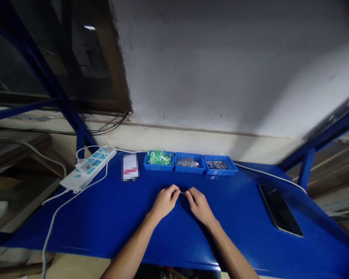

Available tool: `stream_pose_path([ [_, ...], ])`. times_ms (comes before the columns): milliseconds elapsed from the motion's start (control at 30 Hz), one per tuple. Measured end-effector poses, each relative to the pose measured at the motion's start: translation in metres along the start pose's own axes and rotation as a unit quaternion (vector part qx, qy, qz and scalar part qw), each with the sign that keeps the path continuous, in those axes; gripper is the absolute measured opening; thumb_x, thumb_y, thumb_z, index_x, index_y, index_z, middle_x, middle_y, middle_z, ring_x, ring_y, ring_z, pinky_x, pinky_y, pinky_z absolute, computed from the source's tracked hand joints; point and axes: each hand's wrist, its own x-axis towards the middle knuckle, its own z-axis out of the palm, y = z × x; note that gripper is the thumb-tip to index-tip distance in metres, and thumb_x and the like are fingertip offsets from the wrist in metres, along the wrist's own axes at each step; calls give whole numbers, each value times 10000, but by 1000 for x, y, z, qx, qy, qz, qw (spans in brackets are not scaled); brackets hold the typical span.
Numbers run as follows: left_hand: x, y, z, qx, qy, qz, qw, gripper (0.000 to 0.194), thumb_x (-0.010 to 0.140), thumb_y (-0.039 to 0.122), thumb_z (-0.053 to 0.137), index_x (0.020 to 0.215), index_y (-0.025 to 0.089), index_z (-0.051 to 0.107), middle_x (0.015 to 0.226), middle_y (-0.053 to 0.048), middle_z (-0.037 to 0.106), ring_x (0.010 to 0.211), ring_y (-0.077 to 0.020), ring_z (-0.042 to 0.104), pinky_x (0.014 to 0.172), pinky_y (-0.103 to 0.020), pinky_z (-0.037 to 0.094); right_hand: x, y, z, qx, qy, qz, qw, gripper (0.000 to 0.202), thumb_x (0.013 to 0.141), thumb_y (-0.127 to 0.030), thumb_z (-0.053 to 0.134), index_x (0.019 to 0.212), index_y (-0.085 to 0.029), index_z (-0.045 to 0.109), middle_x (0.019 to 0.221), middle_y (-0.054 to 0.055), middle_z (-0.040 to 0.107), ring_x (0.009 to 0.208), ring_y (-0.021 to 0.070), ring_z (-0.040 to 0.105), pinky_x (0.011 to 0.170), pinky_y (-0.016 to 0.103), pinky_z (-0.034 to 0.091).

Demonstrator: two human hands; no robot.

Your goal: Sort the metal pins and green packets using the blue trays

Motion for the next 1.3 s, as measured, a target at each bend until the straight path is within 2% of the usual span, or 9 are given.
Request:
stream_pose_path([
  [167,1,0,0,-12,6,-5,1000,244,926,304,351,819,201,545,649,12,591,607,-126,567,603,-204,390,-1,-3,-2,16,-3,-3,1000,164,894,-338,462,900,-200,550,714,-1,570,601,128,528,574,233,414],
  [333,0,0,-1,-19,2,-5,1000,237,924,322,361,855,201,552,652,16,585,588,-121,552,583,-204,382,0,-2,-2,10,-3,-9,1000,229,934,-317,381,837,-203,555,762,24,566,683,146,546,653,254,422],
  [500,-1,1,-1,-21,4,13,1000,172,898,304,423,934,198,555,669,21,587,569,-112,528,541,-199,355,0,-1,-1,11,-4,3,1000,295,949,-320,344,745,-197,518,719,18,541,661,141,533,642,254,416],
  [633,-1,-1,-1,-27,11,15,999,186,906,297,403,871,189,551,656,21,573,554,-106,507,538,-203,346,-2,-1,0,38,-3,20,999,165,910,-335,439,947,-200,526,715,-6,546,619,132,526,595,239,409],
  [700,-1,-2,0,-34,16,9,999,207,912,312,388,857,188,544,635,25,555,543,-107,497,539,-205,346,-3,0,1,46,-1,20,999,194,889,-341,474,1017,-198,505,690,-21,533,579,126,505,560,230,398],
  [833,-1,-2,0,-40,16,5,999,230,910,329,391,837,188,557,634,23,558,550,-109,500,548,-206,350,-2,2,0,42,3,4,999,168,905,-333,434,888,-199,533,740,6,567,640,136,528,614,238,404],
  [1033,-2,0,0,-45,11,12,999,186,890,313,433,944,200,570,625,35,543,547,-106,494,542,-201,347,-1,2,-1,38,5,12,999,250,932,-331,376,790,-197,531,710,11,558,651,145,533,620,243,391],
  [1200,-1,0,-1,-41,8,12,999,206,902,320,412,870,196,573,632,30,554,553,-105,495,558,-203,353,-2,-1,-1,46,4,21,999,174,894,-342,455,939,-195,535,724,0,572,605,134,518,572,231,392],
  [1300,0,-1,-1,-40,6,12,999,217,904,323,409,852,194,576,631,28,557,557,-106,499,562,-203,355,-2,-2,-2,40,-1,13,999,155,893,-327,454,899,-197,539,752,9,583,639,138,532,606,236,405],
])
